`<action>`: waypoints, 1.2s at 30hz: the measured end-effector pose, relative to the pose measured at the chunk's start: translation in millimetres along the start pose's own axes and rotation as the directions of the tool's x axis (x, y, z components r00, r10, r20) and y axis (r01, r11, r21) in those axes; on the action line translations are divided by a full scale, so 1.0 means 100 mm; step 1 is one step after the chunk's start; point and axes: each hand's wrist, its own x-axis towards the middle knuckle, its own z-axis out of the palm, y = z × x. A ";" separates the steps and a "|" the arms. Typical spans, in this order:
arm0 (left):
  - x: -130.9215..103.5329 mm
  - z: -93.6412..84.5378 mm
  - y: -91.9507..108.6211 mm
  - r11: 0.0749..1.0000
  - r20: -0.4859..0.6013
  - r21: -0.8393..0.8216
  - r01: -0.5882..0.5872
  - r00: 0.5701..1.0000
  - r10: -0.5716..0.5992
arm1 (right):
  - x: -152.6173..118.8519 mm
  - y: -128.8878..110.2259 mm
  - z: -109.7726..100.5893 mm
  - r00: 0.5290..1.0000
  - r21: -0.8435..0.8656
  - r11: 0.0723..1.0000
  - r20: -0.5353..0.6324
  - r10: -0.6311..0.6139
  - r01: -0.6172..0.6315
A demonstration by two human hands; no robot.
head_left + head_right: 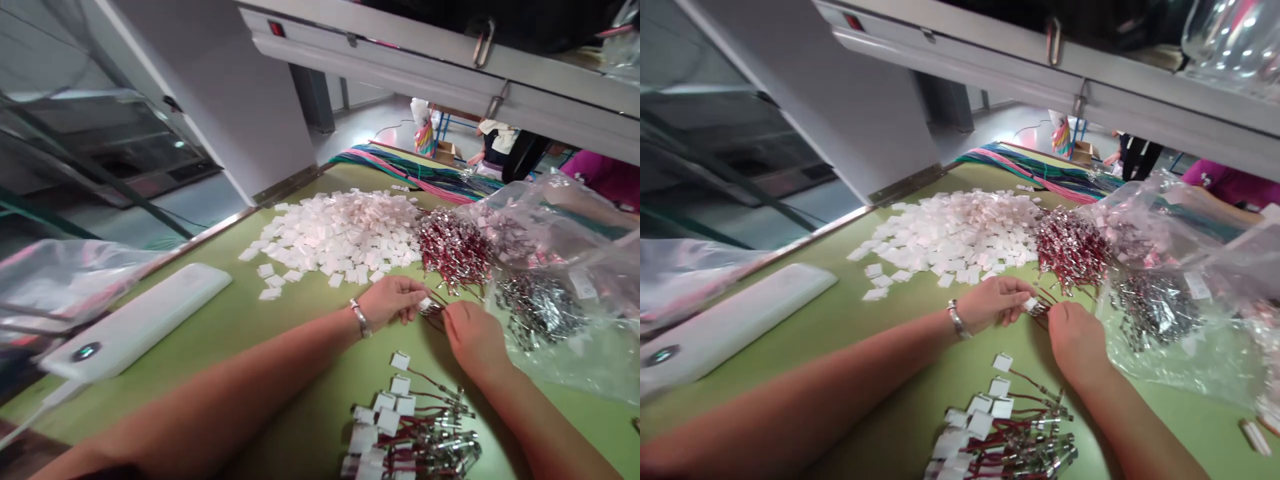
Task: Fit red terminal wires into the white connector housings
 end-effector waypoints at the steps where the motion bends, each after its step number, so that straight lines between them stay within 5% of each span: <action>1: -0.01 0.00 0.00 0.999 0.005 0.032 -0.006 1.000 0.006 | 0.00 -0.01 0.00 1.000 -0.007 1.000 0.029 0.006 -0.006; 13: -0.08 -0.08 0.05 0.962 0.282 0.267 -0.050 0.959 -0.028 | 0.04 -0.12 -0.16 0.930 0.334 0.937 0.365 -0.030 -0.101; 19: -0.12 0.00 0.08 0.948 0.268 0.316 -0.036 0.962 -0.053 | 0.00 -0.15 -0.13 0.933 0.329 0.923 0.352 0.076 -0.199; 25: -0.12 0.07 0.03 0.964 0.160 0.250 -0.086 0.986 0.047 | 0.01 -0.15 -0.10 0.931 0.304 0.929 0.352 0.097 -0.211; 32: -0.12 0.05 0.08 0.973 0.188 0.222 -0.056 0.982 0.013 | 0.05 -0.08 -0.13 0.926 0.329 0.900 0.338 0.171 -0.286; 36: -0.12 -0.03 0.11 0.988 0.283 0.156 -0.018 0.959 -0.027 | 0.06 -0.08 -0.16 0.934 0.384 0.894 0.343 0.095 -0.232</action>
